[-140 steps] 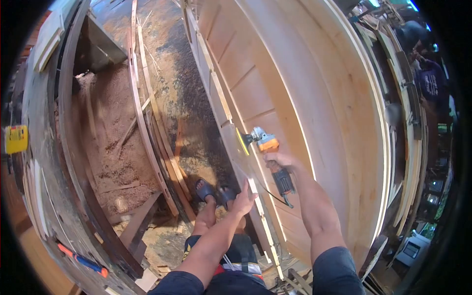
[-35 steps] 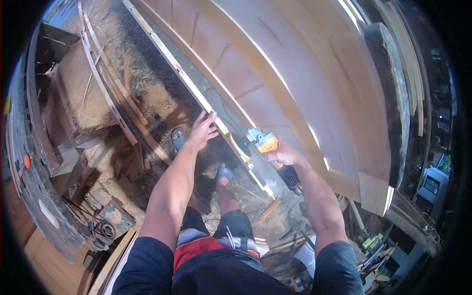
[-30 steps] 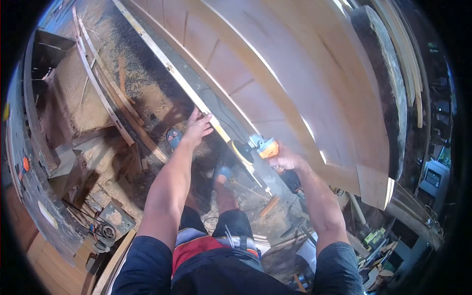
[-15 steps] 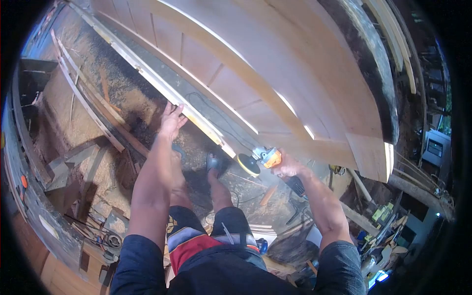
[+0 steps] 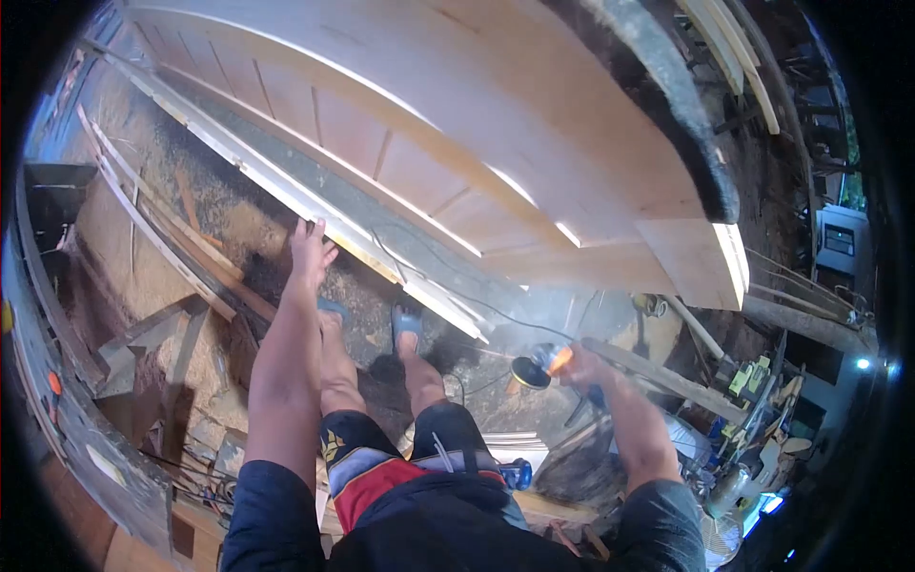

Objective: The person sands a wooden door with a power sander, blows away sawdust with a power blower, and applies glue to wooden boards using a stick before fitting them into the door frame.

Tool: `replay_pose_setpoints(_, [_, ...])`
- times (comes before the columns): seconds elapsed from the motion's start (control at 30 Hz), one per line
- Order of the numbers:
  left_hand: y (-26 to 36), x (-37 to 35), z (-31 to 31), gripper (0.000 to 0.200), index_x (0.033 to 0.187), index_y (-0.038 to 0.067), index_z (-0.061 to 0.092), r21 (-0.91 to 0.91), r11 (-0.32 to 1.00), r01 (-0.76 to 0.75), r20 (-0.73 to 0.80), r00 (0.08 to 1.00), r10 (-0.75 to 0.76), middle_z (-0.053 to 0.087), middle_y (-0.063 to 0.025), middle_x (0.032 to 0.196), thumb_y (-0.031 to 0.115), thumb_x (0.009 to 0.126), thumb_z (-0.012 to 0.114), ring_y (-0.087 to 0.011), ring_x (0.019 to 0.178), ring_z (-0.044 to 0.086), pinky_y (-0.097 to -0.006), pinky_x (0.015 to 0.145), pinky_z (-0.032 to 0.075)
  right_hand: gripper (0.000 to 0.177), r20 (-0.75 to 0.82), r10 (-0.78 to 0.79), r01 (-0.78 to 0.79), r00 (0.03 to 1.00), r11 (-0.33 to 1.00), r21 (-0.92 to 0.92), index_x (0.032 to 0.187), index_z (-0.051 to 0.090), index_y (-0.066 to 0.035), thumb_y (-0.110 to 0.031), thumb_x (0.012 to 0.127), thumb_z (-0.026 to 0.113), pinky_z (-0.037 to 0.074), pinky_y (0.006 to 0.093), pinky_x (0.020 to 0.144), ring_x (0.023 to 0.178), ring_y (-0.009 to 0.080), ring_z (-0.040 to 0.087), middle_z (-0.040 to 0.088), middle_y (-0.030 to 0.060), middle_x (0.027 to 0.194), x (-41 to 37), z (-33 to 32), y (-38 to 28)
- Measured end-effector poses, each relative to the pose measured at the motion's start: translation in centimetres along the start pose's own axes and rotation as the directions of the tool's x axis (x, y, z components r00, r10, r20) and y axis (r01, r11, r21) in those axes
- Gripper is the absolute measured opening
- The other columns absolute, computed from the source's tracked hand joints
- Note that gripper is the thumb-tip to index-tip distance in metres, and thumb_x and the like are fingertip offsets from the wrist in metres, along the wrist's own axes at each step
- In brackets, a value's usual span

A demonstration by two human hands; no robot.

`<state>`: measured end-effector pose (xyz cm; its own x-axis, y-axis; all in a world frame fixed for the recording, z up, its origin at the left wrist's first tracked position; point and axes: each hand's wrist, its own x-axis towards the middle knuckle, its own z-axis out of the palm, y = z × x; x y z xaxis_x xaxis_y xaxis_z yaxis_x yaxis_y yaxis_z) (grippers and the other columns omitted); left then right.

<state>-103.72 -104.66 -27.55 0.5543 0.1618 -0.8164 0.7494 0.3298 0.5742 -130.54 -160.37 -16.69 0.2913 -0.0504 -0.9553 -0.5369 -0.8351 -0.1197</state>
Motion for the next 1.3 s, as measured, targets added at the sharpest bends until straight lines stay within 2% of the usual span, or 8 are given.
replay_pose_setpoints(0.27, [-6.2,-3.5,-0.1,0.081,0.151,-0.006,0.038,0.615,0.783,-0.098,-0.208,0.937,0.281,0.052,-0.0273,0.146,0.032,0.09,0.076,-0.0363,0.135,0.053,-0.0401,0.115,0.039,0.088,-0.235,0.185,0.0,0.954,0.786,0.618,0.13,0.038,0.002,-0.023,0.063,0.09,0.053,0.0358,0.09,0.104,0.0206,0.063,0.064,0.0119,0.118,-20.0,11.0,10.0])
replay_pose_setpoints(0.33, [-8.3,-7.0,0.1,0.063,0.138,-0.007,0.053,0.79,0.571,-0.222,-0.122,0.856,0.502,0.061,-0.0267,0.133,0.028,0.089,0.074,-0.0393,0.128,0.056,-0.0415,0.112,0.042,0.09,-0.14,0.216,-0.108,0.966,0.833,0.543,0.131,0.039,0.003,-0.022,0.061,0.09,0.054,0.0355,0.087,0.102,0.0199,0.064,0.065,0.0112,0.116,-24.1,15.4,15.2])
replay_pose_setpoints(0.5, [-11.9,-21.8,5.6,0.021,0.089,0.006,0.076,0.642,0.454,-0.618,0.588,0.777,0.226,0.073,-0.0144,0.086,0.026,0.092,0.068,-0.0233,0.083,0.072,-0.0394,0.08,0.056,0.058,-0.319,0.284,0.139,0.904,0.51,0.849,0.117,0.051,-0.001,-0.009,0.068,0.08,0.054,0.0316,0.066,0.078,0.0163,0.064,0.065,0.0061,0.094,-34.4,16.6,9.1])
replay_pose_setpoints(0.6, [-12.3,-34.3,11.3,0.023,0.104,0.012,0.077,0.586,0.631,-0.508,0.802,0.474,-0.363,0.076,-0.0104,0.092,0.031,0.095,0.067,-0.0193,0.081,0.073,-0.0392,0.076,0.056,0.049,-0.456,0.497,0.352,0.739,0.292,0.889,0.121,0.048,-0.006,-0.008,0.079,0.074,0.05,0.0268,0.057,0.069,0.0125,0.061,0.061,0.0034,0.086,-33.0,17.6,6.4])
replay_pose_setpoints(0.73, [-11.3,-47.3,15.8,0.077,0.158,0.017,0.033,-0.107,0.52,-0.848,0.914,-0.29,-0.285,0.071,-0.0218,0.109,0.033,0.092,0.07,-0.0363,0.093,0.072,-0.0444,0.084,0.057,0.031,-0.392,0.592,0.625,0.704,-0.257,0.737,0.115,0.053,-0.009,-0.015,0.091,0.071,0.054,0.033,0.061,0.07,0.0163,0.062,0.062,0.0034,0.084,-30.4,14.0,1.0])
replay_pose_setpoints(0.8, [-12.9,-48.6,15.4,0.094,0.162,0.018,0.019,-0.314,0.352,-0.882,0.902,-0.392,-0.178,0.065,-0.0239,0.114,0.032,0.087,0.074,-0.0421,0.089,0.069,-0.049,0.082,0.056,0.023,-0.349,0.566,0.618,0.747,-0.398,0.678,0.106,0.059,-0.01,-0.021,0.091,0.072,0.055,0.0338,0.064,0.07,0.0188,0.064,0.065,0.0044,0.083,-29.6,12.1,-1.6])
replay_pose_setpoints(1.07, [-5.1,-46.6,12.9,0.083,0.156,0.014,0.033,-0.328,-0.091,-0.94,0.917,-0.294,-0.27,0.063,-0.0245,0.118,0.035,0.085,0.072,-0.0377,0.087,0.071,-0.0455,0.076,0.057,0.023,-0.484,0.327,0.583,0.812,-0.504,0.637,0.107,0.062,-0.012,-0.029,0.093,0.07,0.058,0.0333,0.063,0.071,0.0207,0.065,0.065,0.006,0.084,-24.9,8.4,-9.3])
replay_pose_setpoints(1.3, [8.9,-38.9,4.2,0.016,0.094,0.003,0.069,-0.115,0.535,-0.837,0.991,-0.06,0.118,0.065,-0.0134,0.067,0.018,0.088,0.07,-0.031,0.071,0.066,-0.0409,0.066,0.05,0.024,-0.517,0.199,0.552,0.832,-0.379,0.743,0.103,0.059,-0.013,-0.032,0.092,0.069,0.058,0.034,0.059,0.065,0.0186,0.064,0.064,0.0039,0.08,-22.9,3.6,-22.7])
